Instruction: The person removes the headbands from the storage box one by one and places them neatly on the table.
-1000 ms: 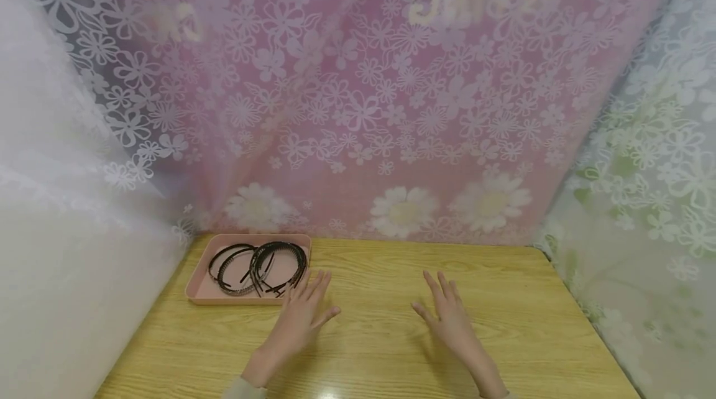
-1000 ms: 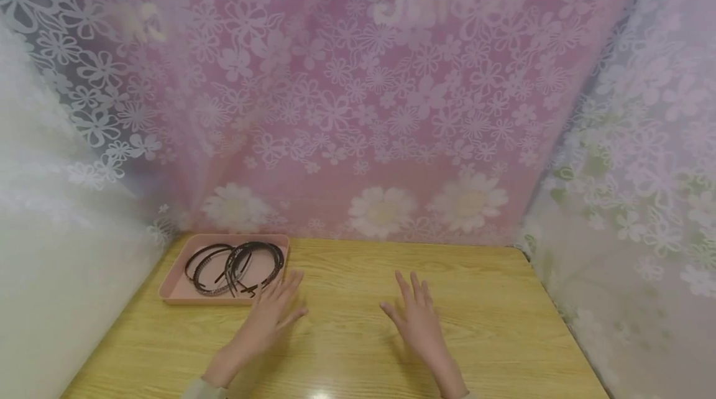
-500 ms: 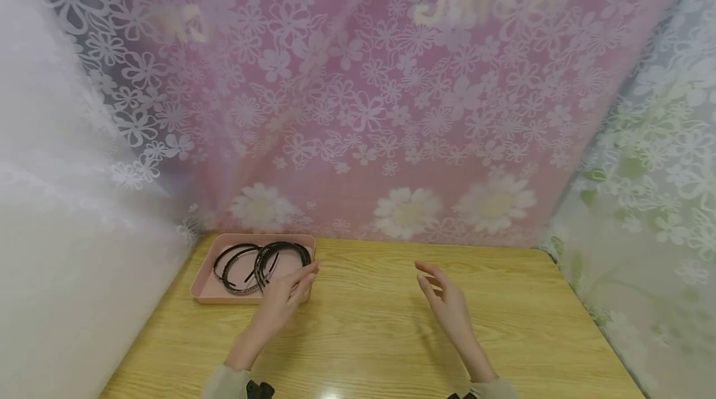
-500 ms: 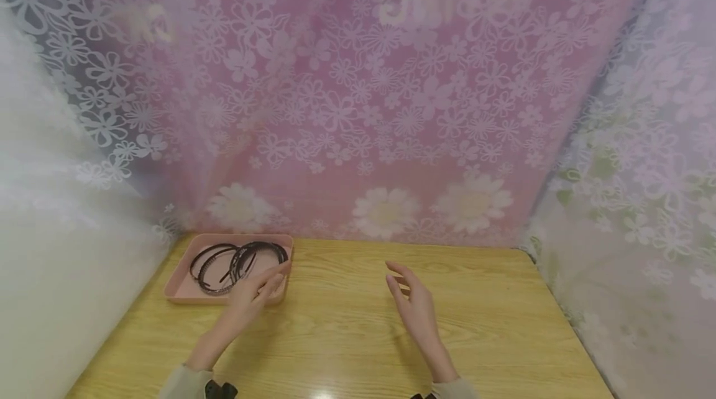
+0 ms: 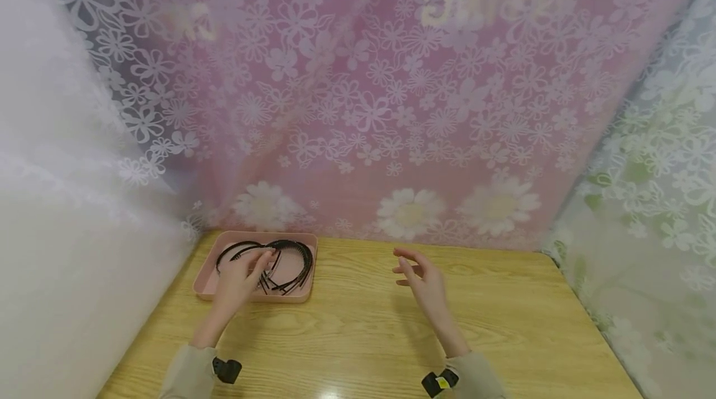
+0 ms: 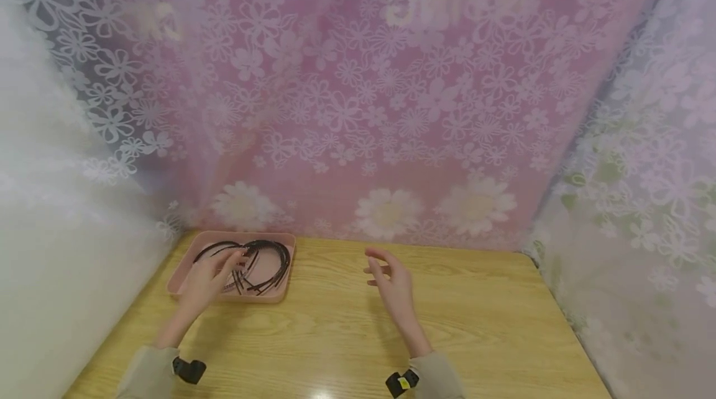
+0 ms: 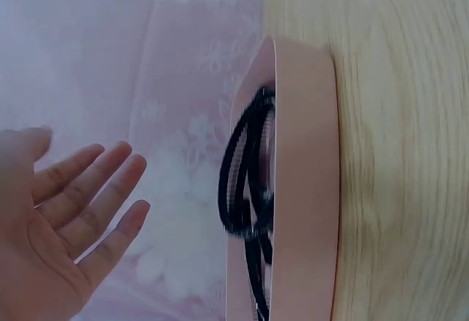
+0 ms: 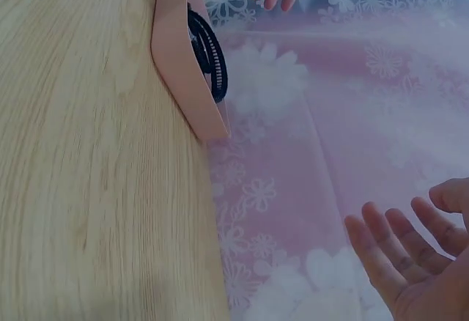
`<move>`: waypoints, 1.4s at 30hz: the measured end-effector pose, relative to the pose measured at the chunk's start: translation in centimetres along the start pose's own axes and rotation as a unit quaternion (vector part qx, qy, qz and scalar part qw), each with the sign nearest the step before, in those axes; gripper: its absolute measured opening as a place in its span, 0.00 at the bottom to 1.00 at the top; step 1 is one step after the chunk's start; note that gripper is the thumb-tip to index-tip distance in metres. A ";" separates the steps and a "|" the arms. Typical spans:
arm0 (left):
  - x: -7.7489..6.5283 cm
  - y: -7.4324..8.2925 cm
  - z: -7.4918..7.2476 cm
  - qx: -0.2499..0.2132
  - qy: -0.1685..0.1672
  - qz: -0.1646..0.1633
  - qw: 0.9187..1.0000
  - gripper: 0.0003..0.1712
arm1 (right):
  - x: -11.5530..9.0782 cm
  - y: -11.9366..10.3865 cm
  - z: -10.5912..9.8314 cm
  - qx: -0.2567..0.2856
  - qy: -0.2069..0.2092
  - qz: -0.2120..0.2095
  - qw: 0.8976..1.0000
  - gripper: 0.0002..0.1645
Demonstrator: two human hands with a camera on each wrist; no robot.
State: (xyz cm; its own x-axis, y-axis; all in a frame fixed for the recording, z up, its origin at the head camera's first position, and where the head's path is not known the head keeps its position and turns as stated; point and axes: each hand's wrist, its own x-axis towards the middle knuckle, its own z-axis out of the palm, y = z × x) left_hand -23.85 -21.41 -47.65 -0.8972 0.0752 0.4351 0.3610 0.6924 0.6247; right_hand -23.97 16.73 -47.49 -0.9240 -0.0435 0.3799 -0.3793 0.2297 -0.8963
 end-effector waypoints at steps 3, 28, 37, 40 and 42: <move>0.2 -1.4 -1.1 0.024 0.014 0.002 1.000 0.17 | 0.8 0.1 1.2 0.018 -0.009 0.020 1.000 0.17; -0.6 -11.0 -7.2 0.063 -0.030 -0.129 0.989 0.23 | 3.4 2.6 10.7 0.087 -0.132 0.102 0.982 0.20; -0.7 -12.8 -7.5 0.089 -0.047 -0.161 0.982 0.23 | 3.6 3.3 13.6 0.107 -0.144 0.133 0.975 0.21; -0.7 -13.2 -7.5 0.096 -0.043 -0.155 0.982 0.21 | 3.6 4.0 14.5 0.110 -0.154 0.147 0.971 0.22; -0.6 -13.2 -7.6 0.094 -0.046 -0.156 0.982 0.19 | 3.6 4.5 15.1 0.102 -0.157 0.152 0.971 0.21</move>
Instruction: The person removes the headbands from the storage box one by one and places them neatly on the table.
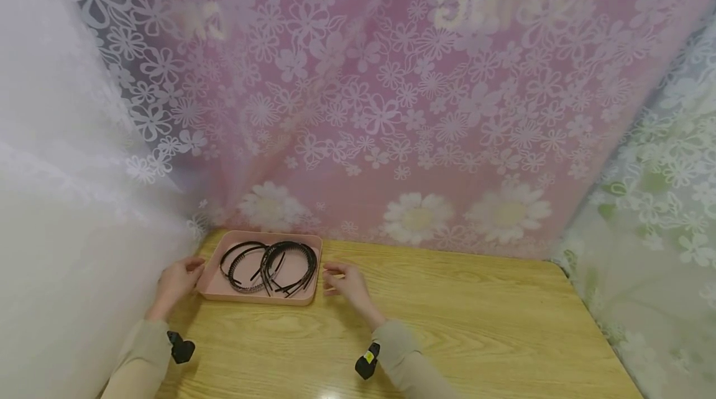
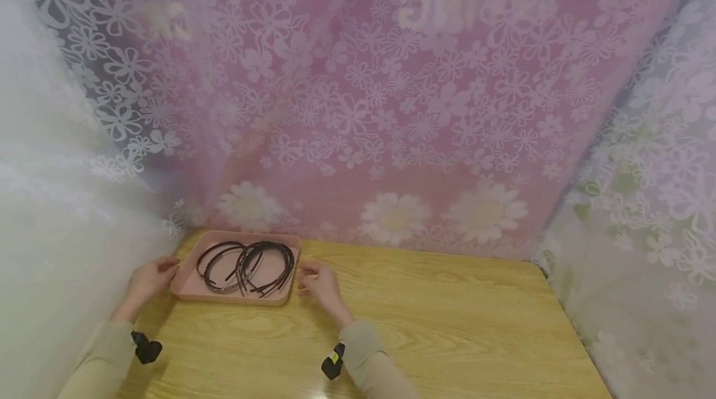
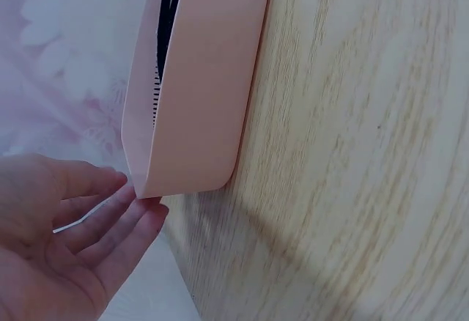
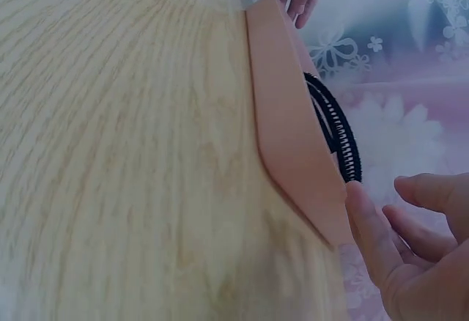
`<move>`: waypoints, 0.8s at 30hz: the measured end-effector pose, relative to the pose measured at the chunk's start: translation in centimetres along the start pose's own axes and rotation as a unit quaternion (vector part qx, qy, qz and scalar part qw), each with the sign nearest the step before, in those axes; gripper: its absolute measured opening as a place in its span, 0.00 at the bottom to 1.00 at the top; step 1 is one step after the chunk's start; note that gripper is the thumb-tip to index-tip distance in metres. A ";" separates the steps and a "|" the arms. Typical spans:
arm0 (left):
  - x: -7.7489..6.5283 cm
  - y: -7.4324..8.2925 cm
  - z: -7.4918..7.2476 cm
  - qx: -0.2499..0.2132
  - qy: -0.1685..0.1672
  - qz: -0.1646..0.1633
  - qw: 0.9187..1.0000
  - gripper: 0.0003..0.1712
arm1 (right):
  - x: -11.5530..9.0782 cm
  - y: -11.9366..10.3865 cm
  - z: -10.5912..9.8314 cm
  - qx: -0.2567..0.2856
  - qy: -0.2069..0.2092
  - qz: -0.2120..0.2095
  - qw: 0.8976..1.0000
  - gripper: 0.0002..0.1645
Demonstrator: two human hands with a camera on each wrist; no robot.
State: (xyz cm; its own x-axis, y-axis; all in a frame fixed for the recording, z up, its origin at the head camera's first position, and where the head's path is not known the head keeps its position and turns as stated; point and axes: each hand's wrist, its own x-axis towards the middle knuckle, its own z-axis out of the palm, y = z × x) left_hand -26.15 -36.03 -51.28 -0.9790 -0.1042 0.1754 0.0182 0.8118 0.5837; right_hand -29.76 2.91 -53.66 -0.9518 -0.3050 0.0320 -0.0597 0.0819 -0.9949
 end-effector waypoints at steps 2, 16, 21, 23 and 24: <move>0.0 0.0 -0.1 -0.005 -0.009 -0.006 1.000 0.18 | 0.1 0.5 0.4 -0.005 0.002 0.007 1.000 0.21; 0.3 -0.4 -0.2 -0.068 -0.047 -0.057 0.995 0.19 | 0.6 1.8 2.2 -0.002 0.038 0.041 0.998 0.24; 0.4 -0.4 -0.4 -0.086 -0.049 -0.076 0.992 0.19 | 0.9 1.5 2.3 0.001 0.050 0.057 0.997 0.24; 0.4 -0.4 -0.4 -0.102 -0.053 -0.085 0.990 0.19 | 1.0 1.3 2.4 0.002 0.058 0.060 0.997 0.24; 0.4 -0.4 -0.4 -0.110 -0.055 -0.089 0.988 0.19 | 1.0 1.2 2.4 0.002 0.062 0.062 0.996 0.24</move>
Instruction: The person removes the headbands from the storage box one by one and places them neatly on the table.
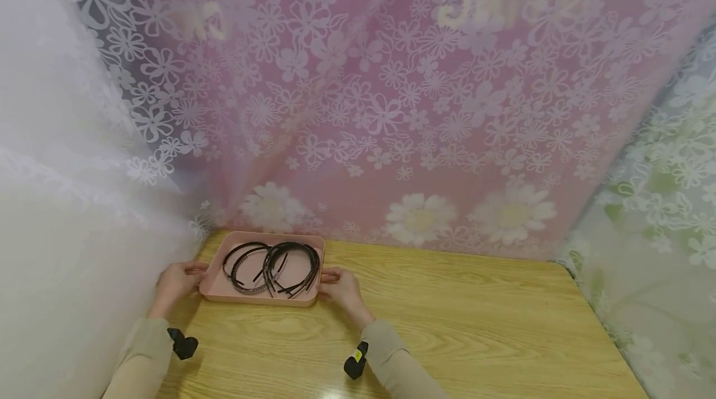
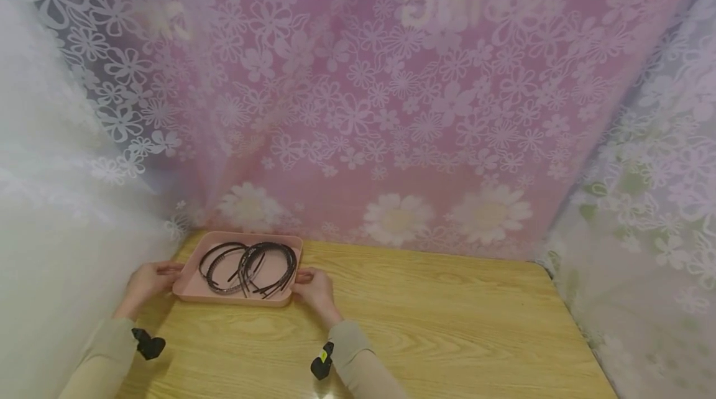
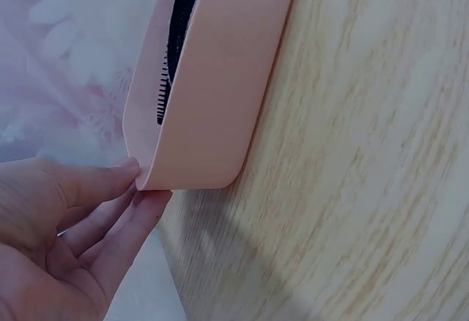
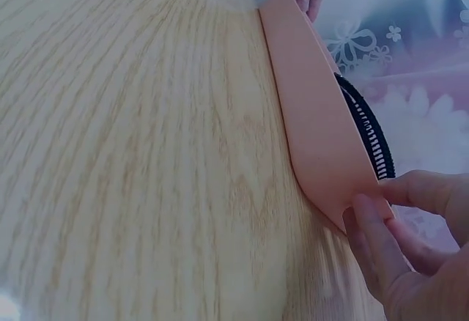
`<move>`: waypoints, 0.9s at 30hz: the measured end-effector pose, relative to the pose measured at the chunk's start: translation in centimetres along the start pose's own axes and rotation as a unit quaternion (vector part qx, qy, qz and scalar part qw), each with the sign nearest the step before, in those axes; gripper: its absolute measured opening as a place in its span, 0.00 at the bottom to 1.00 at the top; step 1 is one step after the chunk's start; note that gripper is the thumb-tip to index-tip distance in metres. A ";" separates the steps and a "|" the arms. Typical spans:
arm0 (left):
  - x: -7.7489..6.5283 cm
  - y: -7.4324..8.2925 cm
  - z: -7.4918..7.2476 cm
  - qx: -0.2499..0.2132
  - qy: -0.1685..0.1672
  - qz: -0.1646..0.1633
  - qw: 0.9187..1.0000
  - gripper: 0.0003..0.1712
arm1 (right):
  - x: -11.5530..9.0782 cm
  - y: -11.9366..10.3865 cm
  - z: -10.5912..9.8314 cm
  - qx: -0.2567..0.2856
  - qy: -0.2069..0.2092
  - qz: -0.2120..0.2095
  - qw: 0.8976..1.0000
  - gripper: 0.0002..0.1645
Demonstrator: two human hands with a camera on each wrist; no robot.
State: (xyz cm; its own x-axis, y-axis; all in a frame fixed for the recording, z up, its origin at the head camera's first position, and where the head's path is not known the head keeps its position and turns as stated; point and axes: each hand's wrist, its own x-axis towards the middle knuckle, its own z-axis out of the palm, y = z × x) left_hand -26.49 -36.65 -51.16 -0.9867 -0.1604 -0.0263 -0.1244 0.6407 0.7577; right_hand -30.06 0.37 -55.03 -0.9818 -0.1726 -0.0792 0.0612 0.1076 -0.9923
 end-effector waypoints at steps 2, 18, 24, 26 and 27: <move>0.0 0.0 0.1 -0.012 -0.004 -0.004 1.000 0.19 | -0.1 -0.1 -0.1 0.001 0.007 0.000 1.000 0.23; 0.5 -0.4 1.5 -0.075 -0.022 -0.019 0.997 0.19 | -0.5 0.0 -1.7 0.007 0.014 0.015 1.000 0.24; 0.3 0.2 1.9 -0.096 -0.035 -0.019 0.995 0.20 | -0.8 0.2 -2.3 0.007 0.011 0.004 1.000 0.25; 0.1 0.5 2.0 -0.102 -0.040 -0.017 0.994 0.20 | -0.8 0.3 -2.6 0.006 0.010 0.003 1.000 0.25; 0.0 0.6 2.1 -0.104 -0.043 -0.015 0.994 0.21 | -0.8 0.3 -2.7 0.006 0.010 0.004 1.000 0.25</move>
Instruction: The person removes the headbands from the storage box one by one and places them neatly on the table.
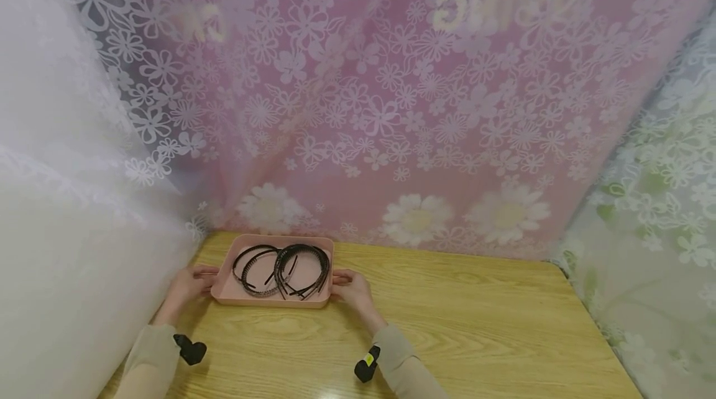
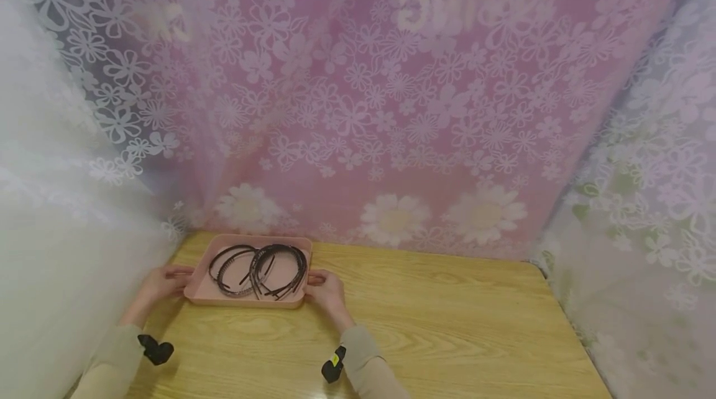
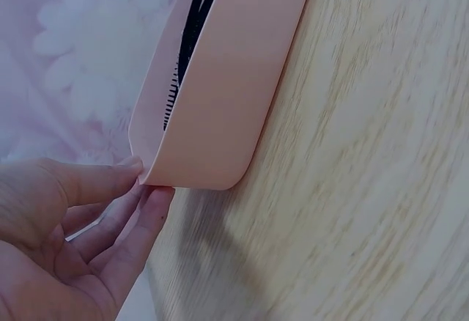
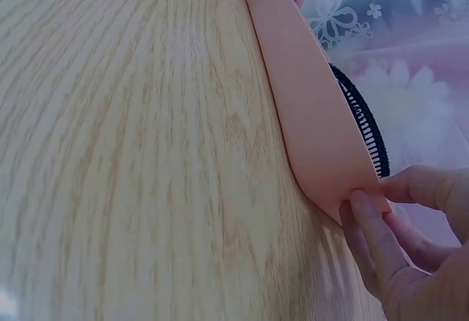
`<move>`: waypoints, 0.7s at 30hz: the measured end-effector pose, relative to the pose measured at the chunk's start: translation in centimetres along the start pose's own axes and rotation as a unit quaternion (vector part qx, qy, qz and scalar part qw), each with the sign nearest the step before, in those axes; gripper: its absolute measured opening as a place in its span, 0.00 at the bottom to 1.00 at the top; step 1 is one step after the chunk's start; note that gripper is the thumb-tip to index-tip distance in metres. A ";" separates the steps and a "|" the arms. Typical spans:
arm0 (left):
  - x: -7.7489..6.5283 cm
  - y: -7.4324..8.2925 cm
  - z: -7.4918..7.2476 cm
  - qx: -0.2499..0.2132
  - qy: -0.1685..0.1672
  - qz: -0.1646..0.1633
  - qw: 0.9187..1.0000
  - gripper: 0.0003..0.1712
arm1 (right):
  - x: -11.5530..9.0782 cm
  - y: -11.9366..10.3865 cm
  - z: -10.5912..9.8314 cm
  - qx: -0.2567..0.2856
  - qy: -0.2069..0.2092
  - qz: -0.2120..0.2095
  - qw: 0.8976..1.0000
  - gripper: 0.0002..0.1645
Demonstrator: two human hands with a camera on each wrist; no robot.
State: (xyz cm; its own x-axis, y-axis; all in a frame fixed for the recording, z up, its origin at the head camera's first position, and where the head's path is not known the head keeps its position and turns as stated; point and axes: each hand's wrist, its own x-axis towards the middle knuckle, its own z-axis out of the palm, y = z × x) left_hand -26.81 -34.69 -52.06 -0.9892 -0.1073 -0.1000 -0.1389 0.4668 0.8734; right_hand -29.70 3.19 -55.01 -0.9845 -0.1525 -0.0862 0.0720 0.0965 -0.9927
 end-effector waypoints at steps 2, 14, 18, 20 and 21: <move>-0.1 0.2 0.3 -0.004 0.000 -0.002 1.000 0.21 | 0.0 0.1 -0.3 -0.002 0.000 0.002 1.000 0.25; -0.6 0.7 1.1 -0.003 -0.001 0.007 1.000 0.21 | -0.4 0.4 -1.1 -0.002 -0.001 -0.004 1.000 0.25; -0.7 0.8 1.4 -0.014 -0.004 0.003 1.000 0.21 | -0.6 0.2 -1.4 -0.008 0.001 -0.005 1.000 0.25; -0.6 0.8 1.4 -0.022 -0.003 -0.001 1.000 0.21 | -0.7 0.1 -1.6 -0.007 0.001 -0.005 1.000 0.25; -0.6 0.8 1.5 -0.028 -0.005 -0.001 1.000 0.21 | -0.8 0.0 -1.7 -0.005 0.001 -0.006 1.000 0.25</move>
State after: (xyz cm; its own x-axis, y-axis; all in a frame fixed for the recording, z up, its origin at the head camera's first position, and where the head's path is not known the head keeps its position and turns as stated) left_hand -26.40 -32.92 -52.00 -0.9892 -0.1000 -0.1068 -0.1392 0.4174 0.8980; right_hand -29.22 4.94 -54.83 -0.9856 -0.1523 -0.0738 0.0581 0.1051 -0.9928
